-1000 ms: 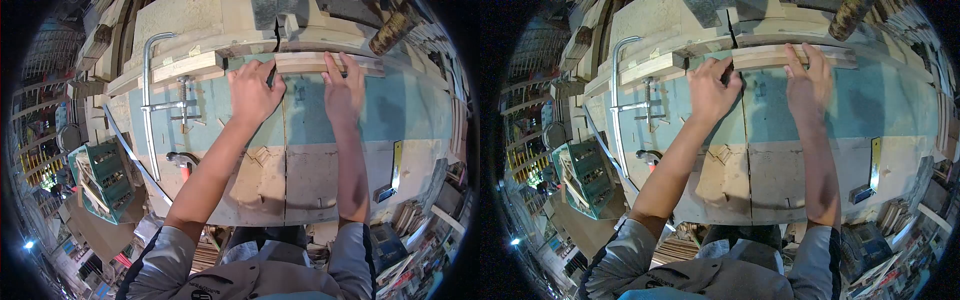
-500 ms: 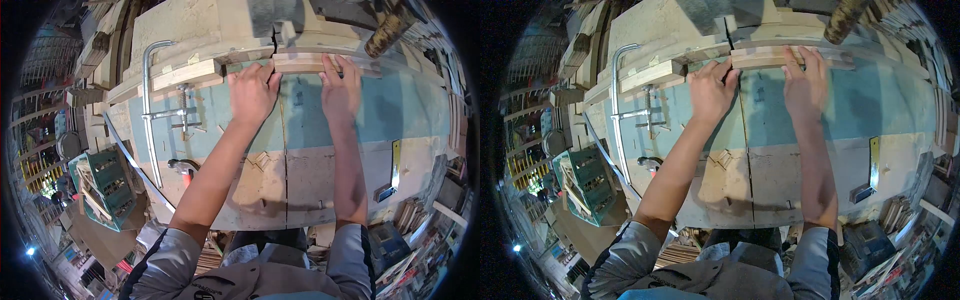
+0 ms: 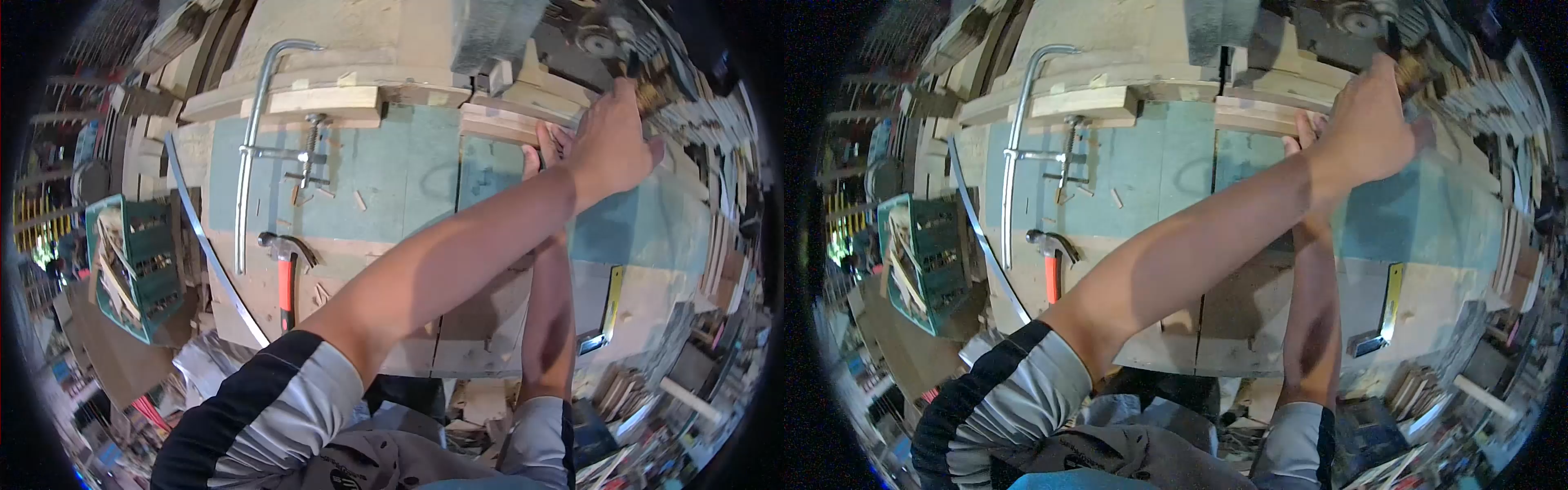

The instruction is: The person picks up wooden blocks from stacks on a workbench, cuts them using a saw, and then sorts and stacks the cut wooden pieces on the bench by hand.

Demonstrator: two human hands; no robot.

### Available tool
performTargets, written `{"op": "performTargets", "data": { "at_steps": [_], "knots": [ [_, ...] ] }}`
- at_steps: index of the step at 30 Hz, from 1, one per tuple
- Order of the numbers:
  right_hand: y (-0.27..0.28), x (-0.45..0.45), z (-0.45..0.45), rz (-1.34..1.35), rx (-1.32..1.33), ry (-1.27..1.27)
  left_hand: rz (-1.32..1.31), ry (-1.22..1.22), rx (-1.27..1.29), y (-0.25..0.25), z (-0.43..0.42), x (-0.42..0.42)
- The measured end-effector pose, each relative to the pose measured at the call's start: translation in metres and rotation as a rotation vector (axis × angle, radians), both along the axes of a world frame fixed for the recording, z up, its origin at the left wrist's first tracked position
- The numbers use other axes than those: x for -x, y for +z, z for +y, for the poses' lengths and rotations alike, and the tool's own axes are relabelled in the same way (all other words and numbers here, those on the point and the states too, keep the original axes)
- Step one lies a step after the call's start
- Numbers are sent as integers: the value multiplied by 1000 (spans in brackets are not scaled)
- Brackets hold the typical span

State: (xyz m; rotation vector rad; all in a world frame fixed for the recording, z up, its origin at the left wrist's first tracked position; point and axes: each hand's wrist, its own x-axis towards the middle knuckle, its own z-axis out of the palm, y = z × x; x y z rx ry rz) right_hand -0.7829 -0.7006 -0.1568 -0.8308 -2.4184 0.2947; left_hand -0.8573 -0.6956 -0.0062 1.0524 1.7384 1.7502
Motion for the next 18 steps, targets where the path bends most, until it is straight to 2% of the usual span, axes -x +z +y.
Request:
{"op": "performTargets", "data": {
  "at_steps": [1,3,6,8,11,12,14,17,18],
  "knots": [
    [-2,-1,1,30,38,-5,-5,22,-2,0,0,5],
    [-2,-3,2,52,73,2,-4,-101,92,0,-1,14],
    [3,0,3,-9,59,-6,34,-77,69,-7,-4,9],
    [2,4,4,-19,-99,-49,36,-77,96,-9,-8,2],
    [2,4,7,-44,-183,-53,14,-118,76,-9,-23,0],
    [7,5,6,-47,-187,-39,77,-152,114,-8,-28,-3],
    [13,5,3,-173,-353,-95,117,-215,157,-7,-39,-8],
    [15,11,-4,-199,-364,-39,173,-233,154,-9,-49,-19],
    [16,14,-5,-209,-367,-21,210,-146,105,-22,-41,-35]
  ]
}}
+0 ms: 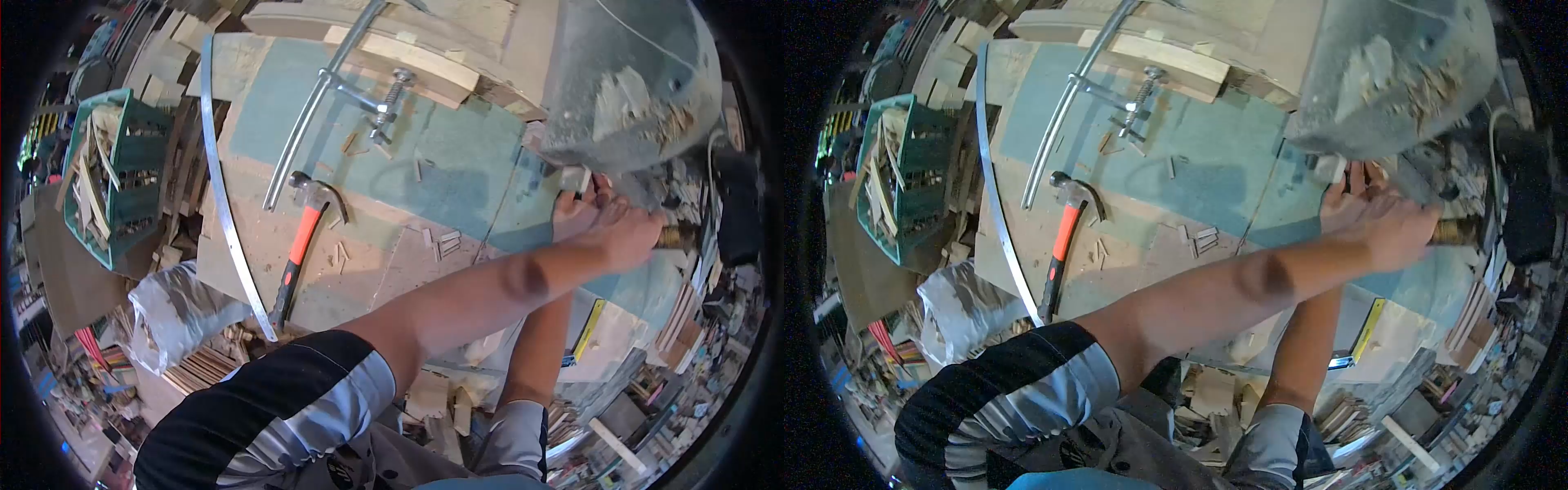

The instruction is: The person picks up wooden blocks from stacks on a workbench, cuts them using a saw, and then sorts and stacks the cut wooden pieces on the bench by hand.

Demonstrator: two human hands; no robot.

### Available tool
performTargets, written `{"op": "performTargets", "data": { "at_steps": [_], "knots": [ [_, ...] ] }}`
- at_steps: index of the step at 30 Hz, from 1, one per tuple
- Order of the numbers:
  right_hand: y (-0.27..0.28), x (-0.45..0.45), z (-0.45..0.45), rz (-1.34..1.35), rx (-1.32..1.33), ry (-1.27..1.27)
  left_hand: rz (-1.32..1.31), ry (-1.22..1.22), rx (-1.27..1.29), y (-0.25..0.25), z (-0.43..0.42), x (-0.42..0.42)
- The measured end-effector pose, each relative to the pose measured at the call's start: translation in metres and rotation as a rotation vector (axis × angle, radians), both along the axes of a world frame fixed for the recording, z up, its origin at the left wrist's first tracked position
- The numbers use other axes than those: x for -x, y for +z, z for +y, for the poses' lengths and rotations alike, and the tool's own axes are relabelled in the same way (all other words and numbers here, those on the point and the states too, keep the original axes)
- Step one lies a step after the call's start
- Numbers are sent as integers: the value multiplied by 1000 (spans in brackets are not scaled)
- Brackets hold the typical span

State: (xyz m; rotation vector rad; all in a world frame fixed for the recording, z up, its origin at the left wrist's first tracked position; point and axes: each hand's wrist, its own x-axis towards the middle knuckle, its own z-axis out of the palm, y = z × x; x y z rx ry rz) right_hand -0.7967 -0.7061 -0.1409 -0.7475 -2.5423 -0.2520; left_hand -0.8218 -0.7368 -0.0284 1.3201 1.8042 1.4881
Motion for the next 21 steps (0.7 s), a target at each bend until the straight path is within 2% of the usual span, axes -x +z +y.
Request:
{"op": "performTargets", "data": {
  "at_steps": [7,13,17,19,21],
  "knots": [
    [4,11,-11,-77,-9,56,20,-64,-56,-3,-30,-22],
    [12,7,-16,-119,-24,55,31,9,-168,-12,-45,-49],
    [15,3,-23,-132,-27,44,-6,-31,-103,-5,-66,-59],
    [17,2,-25,-139,-29,36,-110,-192,-79,-1,-78,-61],
    [18,1,-27,-145,-30,27,-17,-139,-69,-4,-82,-76]
  ]
}}
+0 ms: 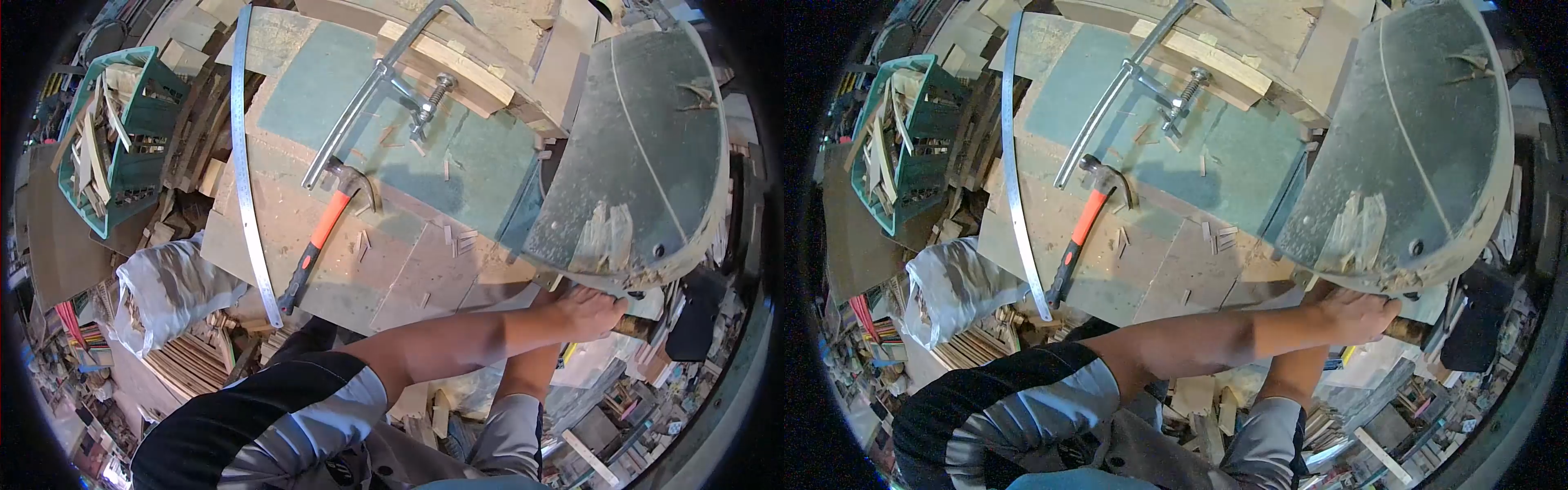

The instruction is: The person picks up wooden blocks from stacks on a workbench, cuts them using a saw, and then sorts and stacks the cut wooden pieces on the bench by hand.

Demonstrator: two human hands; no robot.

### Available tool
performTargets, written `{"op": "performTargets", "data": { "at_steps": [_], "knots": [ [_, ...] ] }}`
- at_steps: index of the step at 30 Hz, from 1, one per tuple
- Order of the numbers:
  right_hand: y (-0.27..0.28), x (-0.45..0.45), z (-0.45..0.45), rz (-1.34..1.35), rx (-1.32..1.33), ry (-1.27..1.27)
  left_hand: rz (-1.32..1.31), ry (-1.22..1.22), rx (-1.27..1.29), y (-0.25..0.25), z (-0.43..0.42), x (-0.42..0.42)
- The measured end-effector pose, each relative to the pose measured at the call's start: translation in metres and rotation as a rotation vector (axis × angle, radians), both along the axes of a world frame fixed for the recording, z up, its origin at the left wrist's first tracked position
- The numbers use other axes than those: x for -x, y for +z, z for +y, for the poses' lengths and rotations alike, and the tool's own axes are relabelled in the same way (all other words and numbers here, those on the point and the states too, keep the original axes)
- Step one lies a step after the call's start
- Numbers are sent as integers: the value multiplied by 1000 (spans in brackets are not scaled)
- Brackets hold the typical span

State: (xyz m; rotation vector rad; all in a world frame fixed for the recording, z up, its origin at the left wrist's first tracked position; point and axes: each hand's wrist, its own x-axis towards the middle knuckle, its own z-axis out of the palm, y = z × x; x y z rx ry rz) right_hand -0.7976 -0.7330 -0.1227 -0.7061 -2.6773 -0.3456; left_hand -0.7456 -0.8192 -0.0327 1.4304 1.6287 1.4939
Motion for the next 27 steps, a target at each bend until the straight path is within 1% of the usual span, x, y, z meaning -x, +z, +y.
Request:
{"op": "performTargets", "data": {
  "at_steps": [1,2,4,5,7,8,10,11,12,14,15,16,18,20,24,25,27],
  "knots": [
    [1,0,-1,-3,-1,-4,88,58,5,-2,0,-6],
    [2,0,-2,-6,-2,-8,91,58,3,-4,0,-10],
    [4,0,-3,-11,-6,-15,-98,-83,34,-1,-8,-7],
    [5,0,-3,-13,-8,-18,-94,-82,31,0,-8,-6],
    [6,-1,-4,-16,-10,-28,94,130,-61,1,-10,-1],
    [7,0,-3,-17,-12,-31,99,131,-64,3,-8,3],
    [9,1,-2,-19,-16,-38,46,-79,78,12,-4,22],
    [9,1,0,-21,-16,-41,62,-133,106,13,1,31],
    [10,0,0,-22,-16,-46,67,-134,105,14,7,39],
    [11,-2,2,-22,-17,-58,15,-112,141,17,19,48],
    [12,-2,5,-21,-18,-61,12,11,99,15,24,46],
    [13,-1,8,-18,-19,-64,21,13,98,14,32,46],
    [13,3,12,-8,-15,-71,6,122,88,9,49,53],
    [9,10,21,0,-6,-89,11,106,126,20,55,72],
    [3,-8,24,20,23,-161,-10,83,229,29,70,96],
    [-2,-10,30,28,38,-186,51,197,157,31,51,98],
    [-11,-9,27,56,71,-236,338,595,25,-32,58,80]
  ]
}}
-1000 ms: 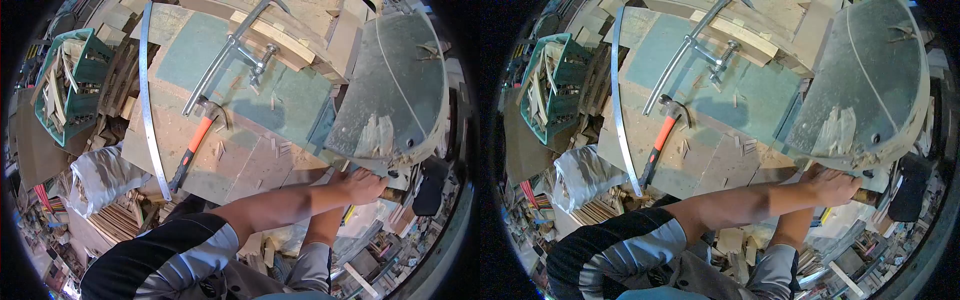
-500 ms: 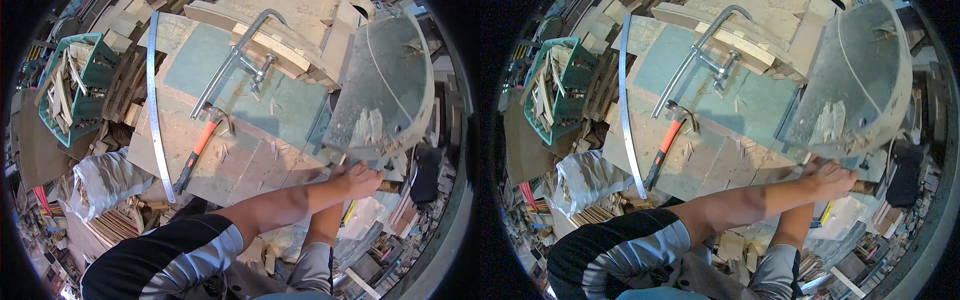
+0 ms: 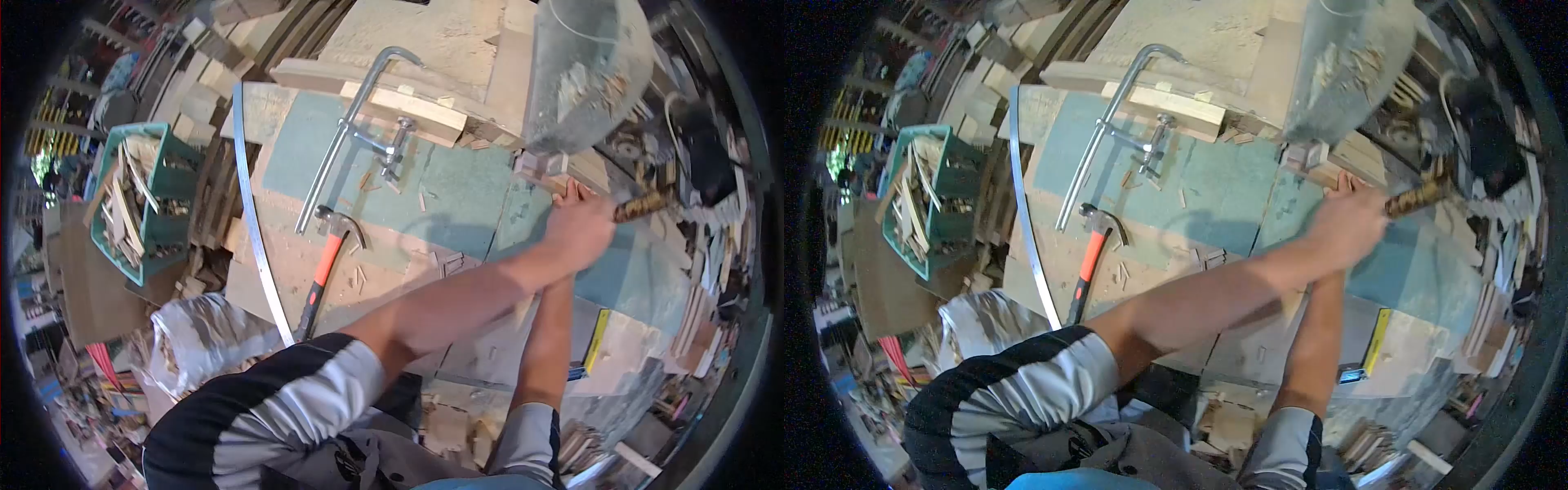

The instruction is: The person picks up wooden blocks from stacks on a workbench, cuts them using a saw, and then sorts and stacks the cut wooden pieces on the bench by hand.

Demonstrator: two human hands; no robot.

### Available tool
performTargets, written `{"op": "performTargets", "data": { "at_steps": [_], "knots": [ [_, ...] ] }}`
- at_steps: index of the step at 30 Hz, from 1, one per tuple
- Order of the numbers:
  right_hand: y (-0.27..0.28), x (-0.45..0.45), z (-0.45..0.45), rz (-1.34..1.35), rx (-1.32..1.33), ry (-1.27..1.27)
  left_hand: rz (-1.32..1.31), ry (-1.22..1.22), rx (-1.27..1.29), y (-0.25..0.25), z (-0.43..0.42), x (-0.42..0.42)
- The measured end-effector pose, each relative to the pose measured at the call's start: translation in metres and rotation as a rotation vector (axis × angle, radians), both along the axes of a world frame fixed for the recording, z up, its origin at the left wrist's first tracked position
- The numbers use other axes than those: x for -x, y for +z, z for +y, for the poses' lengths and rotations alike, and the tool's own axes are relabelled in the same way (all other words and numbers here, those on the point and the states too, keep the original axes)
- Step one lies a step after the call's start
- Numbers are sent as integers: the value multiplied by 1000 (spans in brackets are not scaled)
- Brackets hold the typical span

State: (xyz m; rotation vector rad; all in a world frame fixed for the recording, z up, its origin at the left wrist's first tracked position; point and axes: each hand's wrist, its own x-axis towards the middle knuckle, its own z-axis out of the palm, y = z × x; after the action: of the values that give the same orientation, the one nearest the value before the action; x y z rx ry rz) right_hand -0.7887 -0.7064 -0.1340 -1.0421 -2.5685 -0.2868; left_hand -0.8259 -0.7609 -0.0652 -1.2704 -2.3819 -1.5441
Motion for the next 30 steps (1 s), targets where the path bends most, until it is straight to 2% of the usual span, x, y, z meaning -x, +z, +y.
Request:
{"op": "performTargets", "data": {
  "at_steps": [2,4,6,7,9,13,14,15,19,21,25,27,29,30],
  "knots": [
    [-1,-7,0,276,168,154,-213,-285,152,17,-65,36],
    [11,0,-10,263,155,61,-73,-101,199,-43,-87,55],
    [10,3,-13,233,138,-22,141,7,143,-57,-98,81],
    [8,2,-10,263,136,17,147,-15,145,-51,-99,92],
    [7,-1,-7,291,126,45,143,-51,357,-40,-96,107],
    [10,0,-9,326,138,63,195,-48,357,-56,-98,115],
    [10,0,-10,323,145,60,209,18,308,-63,-102,114],
    [10,0,-10,327,147,53,223,83,259,-61,-105,114],
    [10,1,-11,328,142,48,212,61,337,-51,-109,111],
    [12,1,-11,328,154,39,440,81,230,-49,-103,114],
    [11,1,-10,334,161,44,343,-61,375,-44,-133,94],
    [12,0,-10,337,146,45,196,-181,466,-35,-157,85],
    [15,0,-12,344,215,44,231,-152,480,-31,-153,94],
    [14,0,-12,345,219,40,314,-6,448,-31,-144,102]
  ]
}}
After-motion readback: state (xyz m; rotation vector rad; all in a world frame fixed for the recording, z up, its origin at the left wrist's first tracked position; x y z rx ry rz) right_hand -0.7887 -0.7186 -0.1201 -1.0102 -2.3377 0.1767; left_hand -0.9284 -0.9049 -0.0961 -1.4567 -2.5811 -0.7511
